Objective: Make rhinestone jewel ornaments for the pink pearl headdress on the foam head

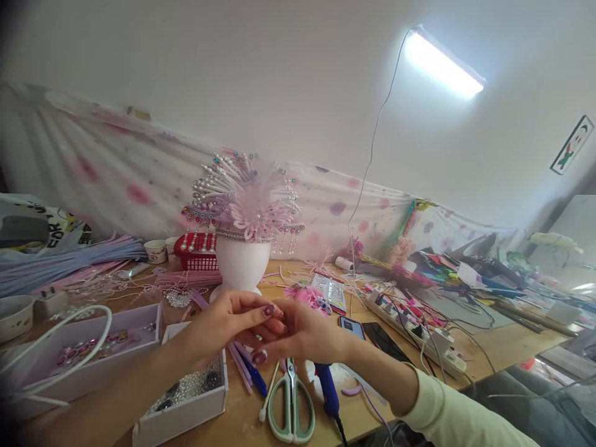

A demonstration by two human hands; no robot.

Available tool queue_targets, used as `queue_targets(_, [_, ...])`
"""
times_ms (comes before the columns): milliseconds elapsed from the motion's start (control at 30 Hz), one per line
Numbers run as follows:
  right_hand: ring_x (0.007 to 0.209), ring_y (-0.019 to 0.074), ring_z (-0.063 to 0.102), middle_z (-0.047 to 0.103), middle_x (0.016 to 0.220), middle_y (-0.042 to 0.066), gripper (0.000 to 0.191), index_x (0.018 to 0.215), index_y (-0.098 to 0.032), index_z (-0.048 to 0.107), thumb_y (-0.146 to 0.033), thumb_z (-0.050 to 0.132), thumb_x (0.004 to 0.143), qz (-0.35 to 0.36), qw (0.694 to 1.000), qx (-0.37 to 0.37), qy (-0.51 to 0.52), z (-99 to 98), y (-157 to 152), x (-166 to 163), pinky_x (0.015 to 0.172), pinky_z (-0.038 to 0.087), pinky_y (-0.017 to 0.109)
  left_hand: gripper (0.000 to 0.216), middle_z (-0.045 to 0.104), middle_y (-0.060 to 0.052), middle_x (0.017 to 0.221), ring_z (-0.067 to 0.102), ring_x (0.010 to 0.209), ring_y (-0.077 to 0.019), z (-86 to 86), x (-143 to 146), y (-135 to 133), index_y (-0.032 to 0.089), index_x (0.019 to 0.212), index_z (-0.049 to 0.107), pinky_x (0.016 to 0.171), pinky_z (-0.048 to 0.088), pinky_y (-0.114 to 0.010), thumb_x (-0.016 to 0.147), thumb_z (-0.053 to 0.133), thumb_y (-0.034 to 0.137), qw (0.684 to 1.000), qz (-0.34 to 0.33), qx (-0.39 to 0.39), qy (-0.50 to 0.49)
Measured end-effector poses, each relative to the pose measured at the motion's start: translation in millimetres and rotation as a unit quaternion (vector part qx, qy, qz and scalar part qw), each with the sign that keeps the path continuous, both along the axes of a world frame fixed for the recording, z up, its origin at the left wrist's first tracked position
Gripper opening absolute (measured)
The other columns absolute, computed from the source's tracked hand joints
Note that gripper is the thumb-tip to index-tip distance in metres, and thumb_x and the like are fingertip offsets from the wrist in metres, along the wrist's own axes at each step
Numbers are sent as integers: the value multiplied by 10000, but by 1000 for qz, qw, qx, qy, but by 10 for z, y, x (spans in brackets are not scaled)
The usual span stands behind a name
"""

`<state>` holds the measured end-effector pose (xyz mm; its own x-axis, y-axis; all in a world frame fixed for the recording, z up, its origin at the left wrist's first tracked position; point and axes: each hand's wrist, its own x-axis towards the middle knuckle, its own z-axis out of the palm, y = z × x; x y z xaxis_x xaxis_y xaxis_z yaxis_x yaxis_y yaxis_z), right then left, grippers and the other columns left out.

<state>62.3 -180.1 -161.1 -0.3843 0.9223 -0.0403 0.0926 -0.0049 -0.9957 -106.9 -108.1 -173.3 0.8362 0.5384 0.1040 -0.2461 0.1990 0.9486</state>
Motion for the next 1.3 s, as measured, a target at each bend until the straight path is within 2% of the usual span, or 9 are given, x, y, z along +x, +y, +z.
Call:
queue_targets(100, [559,71,663,740,749,-16,318,868,-164,733,-356,913,690,-58,998,-4,-35,37,78,23,546,534,160,353,775,-36,697,688,654,-168,-66,-141,132,215,726,816,588,533,-250,507,950,457,990,128,51,15])
queue_targets(233, [646,114,724,791,811,33,275,870,-168,770,-390,873,744,-110,991,61,-42,160,105,236,641,591,224,272,806,-59,871,710,870,-214,-186,-208,281,229,686,818,832,546,-294,511,959,382,975,210,68,2])
queue_targets(400, [849,186,771,800,946,57,318,1038,-218,740,-437,810,818,-204,967,149,-43,183,30,279,875,618,376,89,815,-80,1018,740,949,-194,-179,-117,244,204,829,809,850,581,-295,855,740,254,967,164,-196,-19])
queue_targets(467, [928,205,762,788,1015,59,310,1070,-239,720,-454,771,853,-236,946,214,-67,161,7,185,922,603,408,273,807,-93,1071,744,1000,-182,-132,-85,181,188,823,795,894,589,-296,963,561,191,952,130,-277,-22])
queue_targets(667, [1196,278,648,691,1294,80,469,1245,-297,685,-371,831,805,-202,844,400,-294,83,44,-142,1029,524,463,568,751,-126,1233,657,1237,-213,-87,-132,23,180,921,789,1065,521,-313,1042,287,416,948,57,-312,-32])
queue_targets(833, [843,191,754,799,953,21,177,1078,-289,784,-295,704,920,-161,895,342,-236,-46,71,-219,780,608,302,549,711,-109,1298,587,1327,-234,-246,-257,-154,220,990,769,1119,479,-347,983,306,515,926,30,-371,-54])
queue_targets(1000, [824,186,778,810,907,12,183,973,-264,798,-284,815,792,-177,968,144,-108,59,-77,-184,729,633,265,519,685,-117,1347,526,1389,-270,-363,-340,-330,210,1153,742,1180,404,-396,903,477,579,920,-63,-370,-111])
queue_targets(1167, [676,120,751,786,750,12,158,809,-192,775,-257,878,709,-205,973,78,-71,311,-272,-73,643,603,175,516,671,-136,1384,512,1401,-284,-484,-371,-447,157,1272,704,1199,349,-436,934,552,518,916,-112,-340,-181])
queue_targets(1300, [627,143,748,773,703,17,159,805,-199,795,-302,869,709,-260,951,134,-96,535,-515,89,599,625,217,405,680,-106,1378,648,1242,-305,-604,-553,-464,209,1184,761,1062,507,-419,873,685,456,955,-5,-266,-130])
